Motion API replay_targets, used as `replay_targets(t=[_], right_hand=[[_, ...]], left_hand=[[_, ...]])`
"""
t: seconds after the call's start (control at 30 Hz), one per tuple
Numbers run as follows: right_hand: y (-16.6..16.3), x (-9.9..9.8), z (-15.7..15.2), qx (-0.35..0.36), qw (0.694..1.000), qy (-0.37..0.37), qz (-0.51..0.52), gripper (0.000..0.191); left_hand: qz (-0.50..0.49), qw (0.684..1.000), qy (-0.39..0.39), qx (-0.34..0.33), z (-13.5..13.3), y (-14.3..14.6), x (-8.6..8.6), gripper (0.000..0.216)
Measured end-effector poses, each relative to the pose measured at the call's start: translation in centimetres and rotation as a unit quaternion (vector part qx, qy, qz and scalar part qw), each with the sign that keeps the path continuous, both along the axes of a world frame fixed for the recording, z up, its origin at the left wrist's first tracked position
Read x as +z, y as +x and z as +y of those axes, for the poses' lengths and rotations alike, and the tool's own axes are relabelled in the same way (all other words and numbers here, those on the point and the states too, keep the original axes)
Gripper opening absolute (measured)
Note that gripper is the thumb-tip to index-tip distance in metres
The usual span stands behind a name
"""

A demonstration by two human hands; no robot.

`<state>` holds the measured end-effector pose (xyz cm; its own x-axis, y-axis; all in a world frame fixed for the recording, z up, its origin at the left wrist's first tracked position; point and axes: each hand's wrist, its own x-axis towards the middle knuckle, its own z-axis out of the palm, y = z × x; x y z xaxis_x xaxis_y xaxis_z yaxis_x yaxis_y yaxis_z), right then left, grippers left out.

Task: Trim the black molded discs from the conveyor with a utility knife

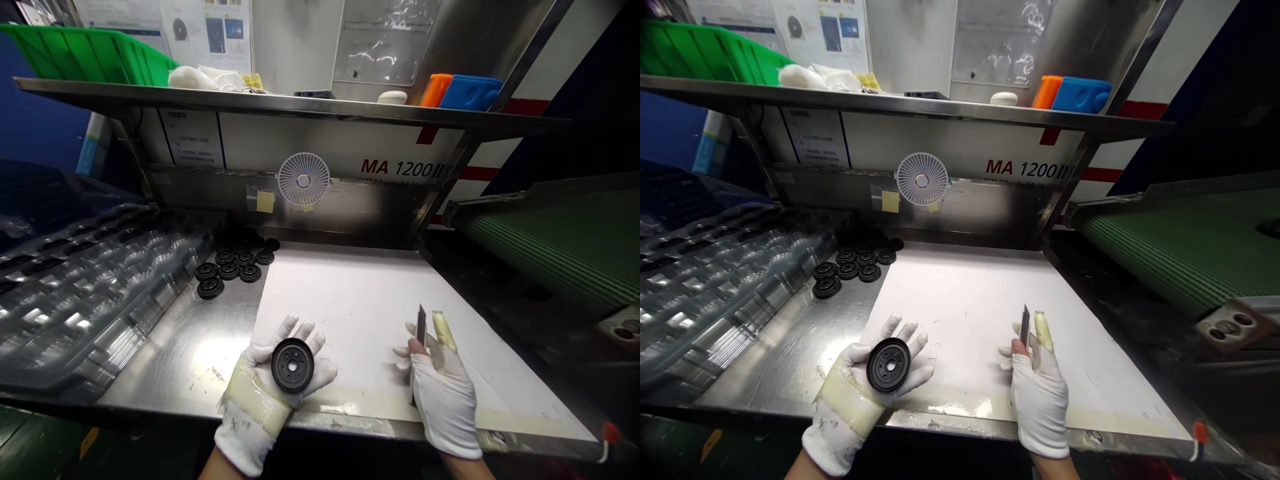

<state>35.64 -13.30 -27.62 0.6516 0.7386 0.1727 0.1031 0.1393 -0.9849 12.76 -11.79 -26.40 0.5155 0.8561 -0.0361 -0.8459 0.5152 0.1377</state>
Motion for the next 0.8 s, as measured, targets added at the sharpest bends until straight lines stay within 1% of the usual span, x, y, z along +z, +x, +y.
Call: replay_targets(t=[0.07, 0.17, 0.23, 0.37, 0.5, 0.6, 0.7, 0.8], right_hand=[[0.2, 0.1, 0.1, -0.011, 1.0, -0.001, 0.013, 0.055], [0.9, -0.5, 0.4, -0.021, 0.999, -0.026, 0.009, 0.043], [1.5, -0.9, 0.6, -0.019, 0.999, -0.039, 0.006, 0.041], [2.4, -1.2, 0.6, -0.002, 0.998, -0.041, 0.056, 0.043], [2.4, -0.9, 0.5, 0.016, 0.994, -0.019, 0.106, 0.047], [2.3, -0.8, 0.4, 0.032, 0.991, 0.001, 0.128, 0.048], [2.3, -0.8, 0.2, 0.036, 0.991, 0.005, 0.127, 0.047], [2.4, -0.8, 0.3, 0.019, 0.995, -0.02, 0.1, 0.048]], left_hand=[[0.009, 1.0, -0.003, 0.012, 0.0, 0.2, 0.3, 0.052], [0.008, 1.0, -0.015, 0.018, -0.1, 0.3, 0.6, 0.053], [0.01, 1.0, -0.016, 0.017, -0.3, 0.2, 0.5, 0.054], [0.009, 1.0, 0.0, 0.009, -0.6, 0.0, -0.1, 0.056], [-0.011, 1.0, 0.021, -0.009, -0.7, 0.0, -0.6, 0.056], [-0.013, 0.999, 0.033, -0.015, -0.6, -0.1, -0.5, 0.053], [-0.003, 0.999, 0.041, -0.018, -0.6, -0.1, -0.1, 0.049], [0.009, 0.999, 0.048, -0.014, -0.8, 0.0, 0.2, 0.047]])
